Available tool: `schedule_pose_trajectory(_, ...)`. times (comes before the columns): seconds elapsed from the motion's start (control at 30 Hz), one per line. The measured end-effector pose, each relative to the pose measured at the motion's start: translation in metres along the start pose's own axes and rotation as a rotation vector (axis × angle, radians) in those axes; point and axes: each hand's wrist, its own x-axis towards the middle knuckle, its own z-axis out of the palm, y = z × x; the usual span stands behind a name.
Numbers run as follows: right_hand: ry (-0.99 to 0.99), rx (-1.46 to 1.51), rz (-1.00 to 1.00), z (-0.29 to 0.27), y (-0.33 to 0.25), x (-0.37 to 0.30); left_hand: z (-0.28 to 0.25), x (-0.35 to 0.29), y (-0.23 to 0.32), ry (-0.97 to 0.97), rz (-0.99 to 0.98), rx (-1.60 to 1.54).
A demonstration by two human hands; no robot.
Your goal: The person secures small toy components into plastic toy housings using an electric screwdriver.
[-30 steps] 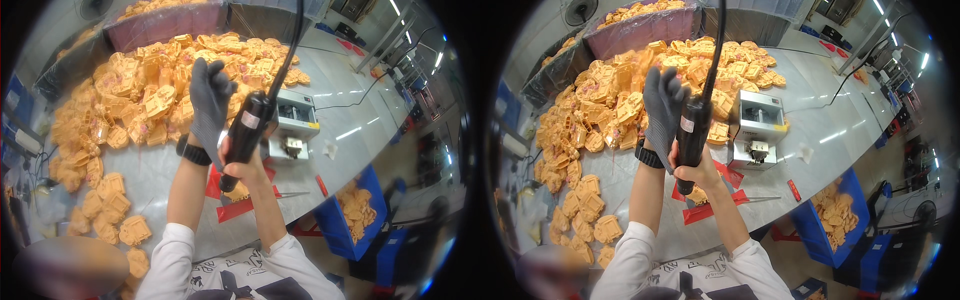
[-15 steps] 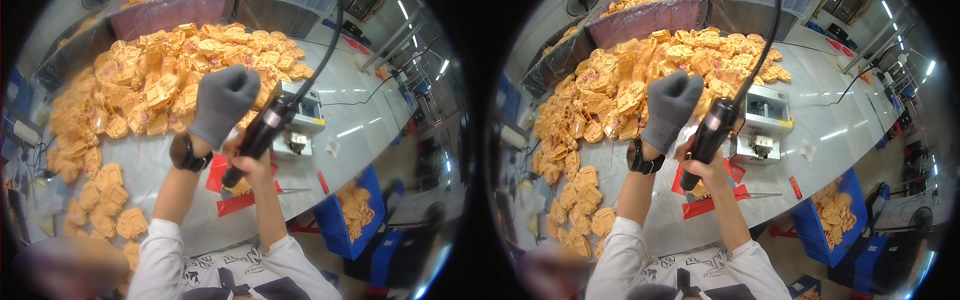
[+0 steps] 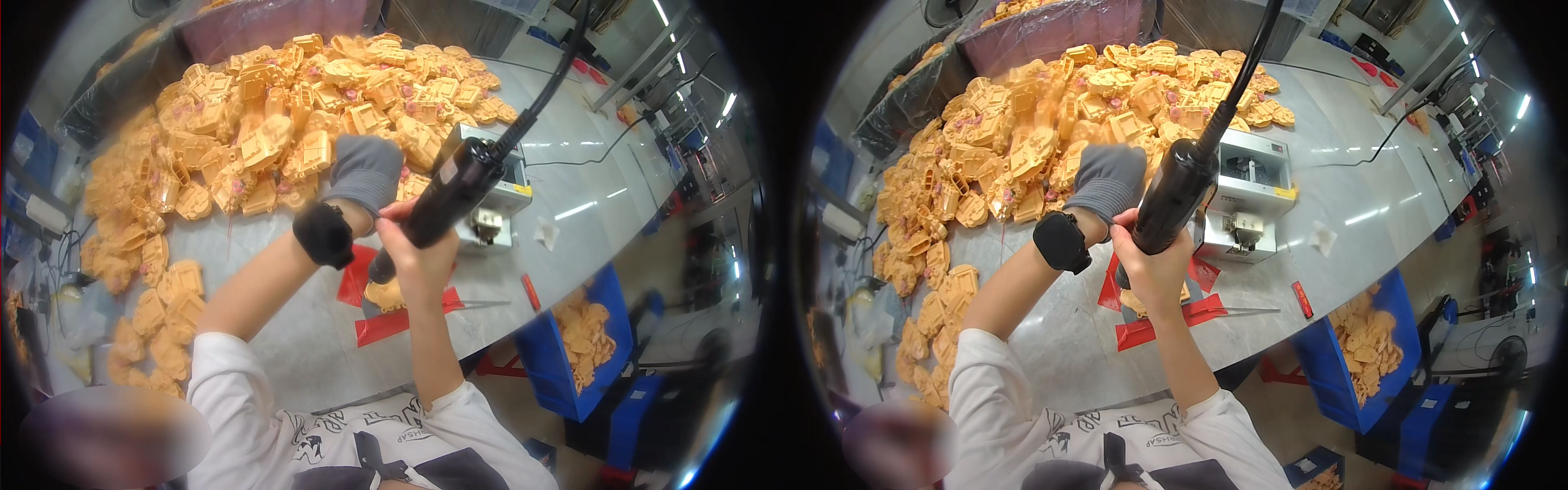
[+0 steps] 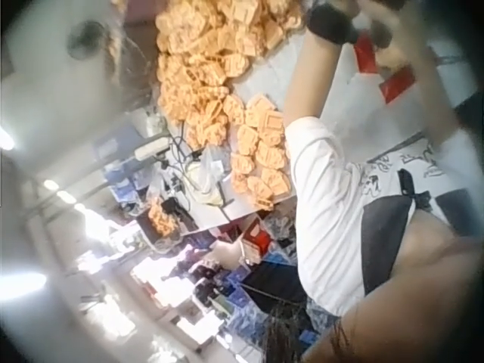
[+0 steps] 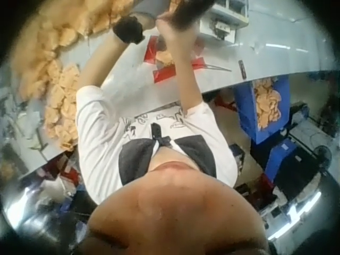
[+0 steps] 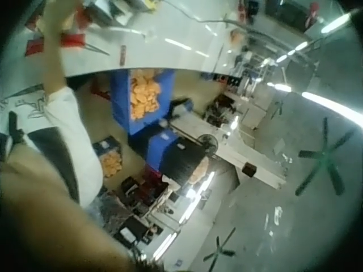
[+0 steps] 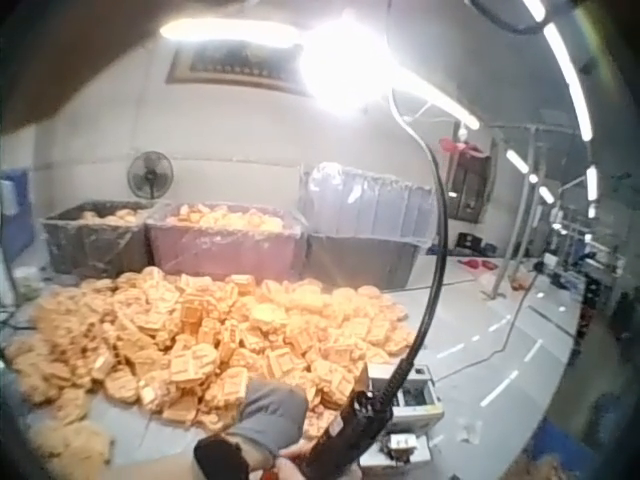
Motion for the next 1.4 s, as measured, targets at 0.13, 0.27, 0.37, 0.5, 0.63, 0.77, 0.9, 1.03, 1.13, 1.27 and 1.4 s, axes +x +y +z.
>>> schedule_pose_trajectory(0.13, -0.164, 0.184, 0.028, 0.000, 0.007, 0.000, -0.002, 0.004, 0.006, -0.284, -0.199, -0.018)
schedule_pose_trajectory(0.27, -0.364, 0.392, 0.092, 0.003, 0.013, -0.011, 0.038, -0.006, -0.008, 0.230, 0.038, 0.157)
schedule_pose_trajectory(0.37, -0.449, 0.480, 0.189, 0.003, 0.019, -0.014, 0.039, -0.002, -0.012, 0.012, 0.041, 0.161)
schedule_pose_trajectory(0.5, -0.433, 0.476, 0.214, 0.006, 0.026, -0.014, 0.059, 0.010, -0.028, -0.419, 0.131, -0.087)
schedule_pose_trajectory(0.63, -0.337, 0.193, 0.090, -0.002, 0.018, -0.003, 0.021, -0.028, -0.031, -0.046, -0.091, -0.308)
schedule_pose_trajectory(0.77, -0.007, 0.284, -0.150, -0.049, -0.007, -0.014, -0.029, -0.093, -0.015, -0.012, -0.442, -0.556)
schedule_pose_trajectory(0.9, 0.027, 0.212, -0.362, -0.064, -0.008, 0.000, -0.008, -0.158, 0.022, -0.134, -0.510, -0.877)
schedule_pose_trajectory(1.03, 0.077, 0.205, -0.426, -0.061, 0.010, -0.007, 0.039, -0.161, 0.022, 0.001, -0.298, -0.802)
schedule_pose_trajectory(1.13, 0.050, 0.050, -0.437, -0.068, 0.010, -0.015, 0.061, -0.171, 0.011, -0.112, -0.182, -0.921)
schedule_pose_trajectory(1.27, 0.086, 0.085, -0.427, -0.063, 0.015, -0.016, 0.063, -0.173, 0.010, -0.136, -0.225, -0.957)
schedule_pose_trajectory(1.4, 0.100, 0.036, -0.420, -0.060, 0.020, -0.016, 0.064, -0.174, 0.009, -0.105, -0.234, -0.968)
